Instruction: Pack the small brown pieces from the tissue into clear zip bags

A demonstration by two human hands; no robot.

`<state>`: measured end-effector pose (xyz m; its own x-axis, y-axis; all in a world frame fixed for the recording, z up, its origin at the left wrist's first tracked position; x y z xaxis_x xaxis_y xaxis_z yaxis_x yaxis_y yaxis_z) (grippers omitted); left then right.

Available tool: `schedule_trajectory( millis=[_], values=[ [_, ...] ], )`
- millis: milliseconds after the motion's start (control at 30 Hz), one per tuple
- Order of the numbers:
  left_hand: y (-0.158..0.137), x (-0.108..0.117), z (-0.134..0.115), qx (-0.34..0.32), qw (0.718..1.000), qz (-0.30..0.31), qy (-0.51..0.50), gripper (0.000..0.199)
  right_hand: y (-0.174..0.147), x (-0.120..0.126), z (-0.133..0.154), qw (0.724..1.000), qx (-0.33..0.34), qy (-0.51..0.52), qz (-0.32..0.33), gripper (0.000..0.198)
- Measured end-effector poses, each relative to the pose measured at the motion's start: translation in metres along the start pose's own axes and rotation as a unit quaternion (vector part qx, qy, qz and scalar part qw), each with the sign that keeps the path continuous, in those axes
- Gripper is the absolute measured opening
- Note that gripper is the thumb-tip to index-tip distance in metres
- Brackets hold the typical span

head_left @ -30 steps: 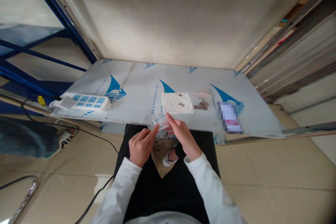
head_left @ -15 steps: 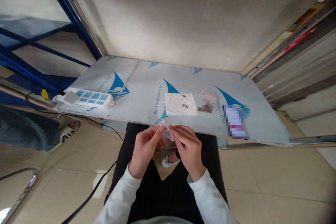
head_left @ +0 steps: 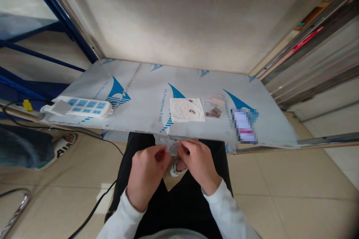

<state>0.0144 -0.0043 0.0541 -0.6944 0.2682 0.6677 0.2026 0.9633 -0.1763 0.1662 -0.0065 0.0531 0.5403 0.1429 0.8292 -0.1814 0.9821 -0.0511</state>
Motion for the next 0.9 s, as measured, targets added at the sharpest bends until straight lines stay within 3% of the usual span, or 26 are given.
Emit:
schedule_trajectory(
  millis=[100,133,233,267,333,400,500,567,600,700,900],
  values=[
    [-0.005,0.004,-0.015,-0.08,0.991,-0.013,0.109,0.009,-0.001,0.006,0.0,0.999,-0.011,-0.048,-0.008,0.018],
    [-0.005,0.004,-0.02,-0.121,0.985,-0.016,0.122,0.019,-0.002,0.009,0.002,0.999,-0.009,-0.047,-0.012,0.02],
    [-0.001,0.001,-0.026,-0.231,0.964,-0.021,0.13,0.082,-0.006,0.017,0.008,0.999,0.003,-0.027,-0.016,0.026],
    [0.002,-0.001,-0.025,-0.249,0.96,-0.016,0.126,0.092,-0.008,0.019,0.011,1.0,0.007,-0.019,-0.01,0.027],
    [0.009,-0.008,-0.02,-0.266,0.958,-0.001,0.103,0.084,-0.01,0.022,0.015,1.0,0.019,0.002,0.002,0.03],
    [0.015,-0.012,-0.014,-0.26,0.964,-0.003,0.062,0.057,-0.006,0.025,0.012,0.998,0.053,0.04,0.012,0.028],
    [0.018,-0.013,-0.007,-0.23,0.972,-0.049,0.002,0.025,0.021,0.031,-0.021,0.993,0.069,0.083,-0.04,0.021],
    [0.016,-0.013,-0.003,-0.21,0.974,-0.077,-0.021,0.022,0.05,0.034,-0.062,0.992,-0.024,0.022,-0.122,0.026],
    [0.015,-0.014,-0.002,-0.205,0.975,-0.08,-0.029,0.023,0.066,0.03,-0.083,0.989,-0.083,-0.035,-0.115,0.026],
    [0.013,-0.02,0.002,-0.201,0.977,-0.056,-0.048,0.025,0.105,0.018,-0.125,0.985,-0.125,-0.08,-0.091,0.015],
    [0.012,-0.022,0.013,-0.18,0.98,-0.046,-0.066,0.028,0.122,0.006,-0.133,0.977,-0.159,-0.118,-0.073,0.013]
  ],
)
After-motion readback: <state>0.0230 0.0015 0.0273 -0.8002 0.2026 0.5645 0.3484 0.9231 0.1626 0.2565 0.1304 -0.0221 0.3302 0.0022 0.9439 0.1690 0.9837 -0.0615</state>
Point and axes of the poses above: each hand's wrist, its own y-axis towards the middle knuckle, its own x-axis out of the back of the hand, z = x × y, the point moved 4 cm from there along y, towards the middle knuckle, and after that the axes turned 10 degrees about z, right-handed, at the moved point
